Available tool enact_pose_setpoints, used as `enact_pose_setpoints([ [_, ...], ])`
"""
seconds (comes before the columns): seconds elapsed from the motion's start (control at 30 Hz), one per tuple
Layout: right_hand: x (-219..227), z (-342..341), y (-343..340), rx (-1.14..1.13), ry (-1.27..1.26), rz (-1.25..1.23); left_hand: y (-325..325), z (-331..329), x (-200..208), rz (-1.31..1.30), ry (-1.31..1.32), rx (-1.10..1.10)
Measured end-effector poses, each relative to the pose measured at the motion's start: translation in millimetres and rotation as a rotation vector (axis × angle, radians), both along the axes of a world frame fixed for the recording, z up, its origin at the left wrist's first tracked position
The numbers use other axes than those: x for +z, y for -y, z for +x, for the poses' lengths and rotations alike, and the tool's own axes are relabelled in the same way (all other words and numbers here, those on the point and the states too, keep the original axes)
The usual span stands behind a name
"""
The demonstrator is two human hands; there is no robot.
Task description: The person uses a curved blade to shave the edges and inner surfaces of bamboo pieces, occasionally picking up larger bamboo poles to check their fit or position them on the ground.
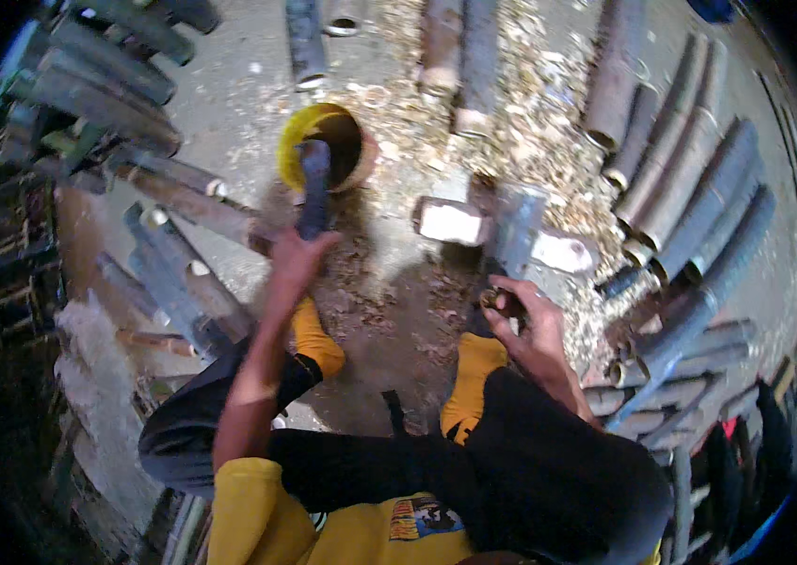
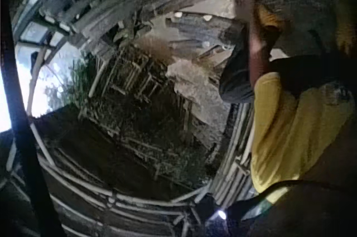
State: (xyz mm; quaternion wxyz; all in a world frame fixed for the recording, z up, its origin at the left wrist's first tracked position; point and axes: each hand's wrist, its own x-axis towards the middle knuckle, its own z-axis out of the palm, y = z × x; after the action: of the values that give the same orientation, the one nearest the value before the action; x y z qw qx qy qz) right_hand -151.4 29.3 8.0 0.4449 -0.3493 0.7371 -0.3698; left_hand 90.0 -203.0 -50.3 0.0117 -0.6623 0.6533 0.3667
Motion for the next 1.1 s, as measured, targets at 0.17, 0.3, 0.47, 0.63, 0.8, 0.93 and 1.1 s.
enact_pose_setpoints([
  [0.17, -2.2, -10.5, -7.0, 0.03, -0.009, -0.011, 73.6, -23.0, 24.4, 0.219, 0.228, -0.13],
  [0.3, 1.5, -16.8, -21.2, 0.008, -0.015, 0.03, 87.9, -27.3, 11.1, 0.33, 0.13, -0.112],
  [0.47, 0.5, -12.0, -29.8, -0.004, -0.067, -0.042, 54.6, -19.9, 50.5, 0.186, 0.071, -0.172],
  [0.63, 17.9, -11.1, -11.8, 0.116, -0.3, -0.362, 1.5, 31.0, 71.9, 0.083, -0.254, -0.256],
  [0.8, 31.5, 20.9, 25.0, 0.56, -0.624, -0.599, -75.4, 17.9, 77.7, 0.262, -0.313, -0.574],
  [0.93, -11.4, 49.6, -5.3, 0.918, -0.588, -0.522, -130.6, 5.6, 47.3, 0.472, -0.289, -0.797],
  [1.1, -24.1, 54.4, -12.9, 1.019, -0.514, -0.409, -168.2, 11.1, 31.6, 0.582, -0.422, -0.579],
])
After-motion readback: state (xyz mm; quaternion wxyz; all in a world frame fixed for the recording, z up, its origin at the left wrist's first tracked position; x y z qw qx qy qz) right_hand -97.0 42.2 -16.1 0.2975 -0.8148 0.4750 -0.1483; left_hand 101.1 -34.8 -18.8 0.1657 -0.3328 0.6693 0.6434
